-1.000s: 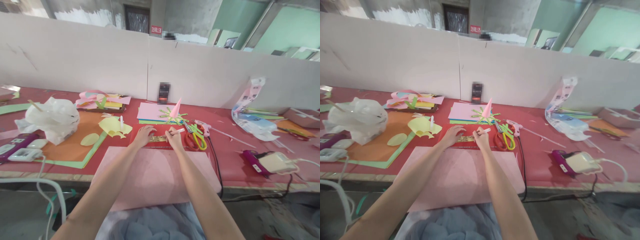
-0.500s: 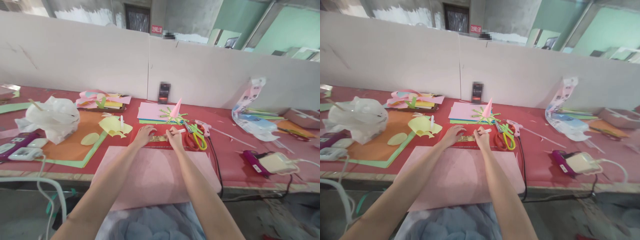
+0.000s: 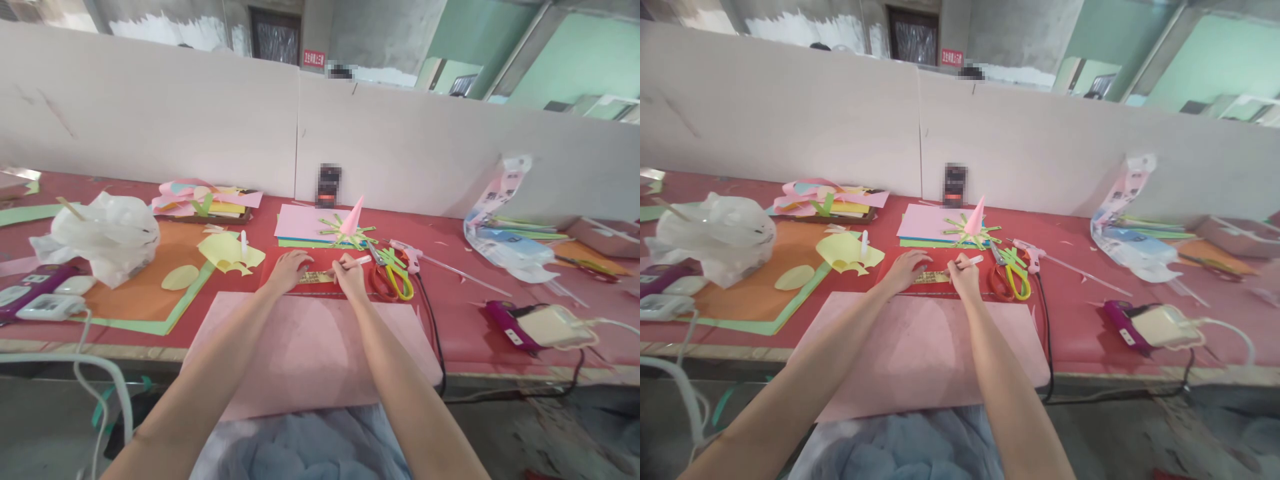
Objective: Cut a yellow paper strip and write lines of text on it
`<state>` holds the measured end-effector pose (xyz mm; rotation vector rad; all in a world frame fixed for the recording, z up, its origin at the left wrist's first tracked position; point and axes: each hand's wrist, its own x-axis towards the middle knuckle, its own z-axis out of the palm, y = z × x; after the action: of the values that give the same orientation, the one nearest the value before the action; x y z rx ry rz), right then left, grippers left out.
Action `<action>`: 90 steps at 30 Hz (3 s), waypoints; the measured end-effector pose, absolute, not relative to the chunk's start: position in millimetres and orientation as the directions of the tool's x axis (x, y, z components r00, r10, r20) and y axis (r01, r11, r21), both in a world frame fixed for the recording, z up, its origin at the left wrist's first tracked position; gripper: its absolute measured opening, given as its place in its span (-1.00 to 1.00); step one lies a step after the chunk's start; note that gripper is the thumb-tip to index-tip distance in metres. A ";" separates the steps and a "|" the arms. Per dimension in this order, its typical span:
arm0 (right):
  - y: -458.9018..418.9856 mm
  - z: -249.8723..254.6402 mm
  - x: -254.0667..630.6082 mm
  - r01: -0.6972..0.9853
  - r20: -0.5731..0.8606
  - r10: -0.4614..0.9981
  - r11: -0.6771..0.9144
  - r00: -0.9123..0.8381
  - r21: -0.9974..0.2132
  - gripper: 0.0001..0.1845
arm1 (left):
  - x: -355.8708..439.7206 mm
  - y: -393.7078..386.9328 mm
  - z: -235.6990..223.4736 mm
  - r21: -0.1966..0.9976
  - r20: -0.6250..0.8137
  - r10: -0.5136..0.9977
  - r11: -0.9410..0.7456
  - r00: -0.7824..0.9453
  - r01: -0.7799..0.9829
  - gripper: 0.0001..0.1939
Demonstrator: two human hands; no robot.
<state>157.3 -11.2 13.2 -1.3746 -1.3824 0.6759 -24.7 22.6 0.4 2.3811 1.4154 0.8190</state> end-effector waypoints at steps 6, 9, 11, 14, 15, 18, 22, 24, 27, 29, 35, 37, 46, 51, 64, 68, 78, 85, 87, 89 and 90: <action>-12.2 14.3 157.5 0.344 0.266 0.949 0.196 0.169 -0.918 -0.77 | -24.9 23.6 -0.1 0.485 0.328 0.868 -0.493 0.372 0.723 -0.73; -12.0 14.6 157.4 0.331 0.275 0.948 0.211 0.160 -0.920 -0.75 | -25.1 24.1 -0.6 0.486 0.333 0.865 -0.499 0.376 0.718 -0.73; -11.7 14.5 157.2 0.334 0.275 0.948 0.210 0.160 -0.919 -0.75 | -25.1 24.1 -0.7 0.486 0.333 0.866 -0.497 0.374 0.719 -0.73; -11.3 14.2 156.9 0.336 0.275 0.946 0.206 0.173 -0.919 -0.75 | -25.0 23.9 -0.5 0.485 0.331 0.867 -0.494 0.371 0.721 -0.73; -11.2 14.0 156.9 0.335 0.278 0.944 0.208 0.178 -0.919 -0.75 | -25.0 23.9 -0.4 0.484 0.330 0.868 -0.494 0.372 0.722 -0.73; -10.1 12.4 157.1 0.338 0.286 0.939 0.211 0.190 -0.917 -0.75 | -25.0 23.8 -0.1 0.483 0.323 0.870 -0.490 0.373 0.725 -0.73; -7.8 8.8 157.7 0.333 0.288 0.937 0.213 0.196 -0.918 -0.75 | -24.8 23.6 0.3 0.482 0.320 0.873 -0.485 0.369 0.729 -0.72; -7.3 7.5 157.9 0.343 0.303 0.934 0.226 0.188 -0.912 -0.75 | -24.7 23.3 0.3 0.481 0.324 0.871 -0.487 0.368 0.729 -0.72; -8.1 7.7 158.0 0.365 0.315 0.927 0.228 0.201 -0.903 -0.75 | -24.7 23.3 0.1 0.483 0.320 0.873 -0.484 0.367 0.730 -0.72; -9.1 9.0 158.0 0.366 0.309 0.929 0.220 0.203 -0.904 -0.75 | -24.9 23.6 -0.1 0.486 0.319 0.873 -0.486 0.370 0.727 -0.72; -11.3 12.5 156.8 0.372 0.283 0.935 0.190 0.213 -0.908 -0.76 | -25.1 24.3 0.0 0.492 0.319 0.872 -0.487 0.370 0.722 -0.72; -11.5 12.6 156.5 0.377 0.283 0.932 0.185 0.225 -0.908 -0.76 | -24.9 23.9 0.7 0.494 0.313 0.874 -0.484 0.372 0.722 -0.72; -11.9 14.5 156.8 0.373 0.272 0.936 0.176 0.224 -0.911 -0.77 | -24.7 23.1 0.8 0.486 0.330 0.869 -0.491 0.368 0.723 -0.73; -10.8 14.7 156.5 0.376 0.271 0.924 0.158 0.270 -0.913 -0.77 | -24.6 22.7 1.3 0.493 0.330 0.868 -0.494 0.371 0.717 -0.73; -11.8 16.0 156.6 0.327 0.248 0.936 0.159 0.252 -0.931 -0.76 | -24.7 23.3 1.0 0.483 0.331 0.867 -0.495 0.373 0.722 -0.73; -11.2 14.9 156.7 0.323 0.254 0.932 0.165 0.259 -0.932 -0.76 | -24.6 22.7 0.5 0.482 0.339 0.866 -0.496 0.368 0.722 -0.73; -13.4 18.4 155.7 0.383 0.264 0.924 0.145 0.278 -0.912 -0.78 | -24.9 24.2 0.2 0.483 0.322 0.871 -0.488 0.371 0.727 -0.72; -12.6 18.0 156.3 0.357 0.261 0.928 0.157 0.265 -0.921 -0.77 | -25.1 24.6 -0.9 0.479 0.328 0.867 -0.494 0.374 0.726 -0.73; -12.2 17.5 156.8 0.390 0.264 0.927 0.147 0.268 -0.909 -0.77 | -25.2 24.6 -1.1 0.473 0.336 0.864 -0.499 0.375 0.726 -0.73; -12.3 17.6 157.1 0.423 0.270 0.924 0.137 0.272 -0.896 -0.77 | -25.3 24.2 -1.0 0.468 0.345 0.860 -0.505 0.376 0.725 -0.73; -12.6 17.9 157.2 0.426 0.269 0.924 0.135 0.272 -0.895 -0.77 | -25.3 23.9 -0.8 0.466 0.348 0.859 -0.506 0.376 0.726 -0.74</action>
<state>157.2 -12.6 17.9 -1.4696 -1.3279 0.5844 -25.3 23.9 -0.8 2.4009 1.4114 0.8235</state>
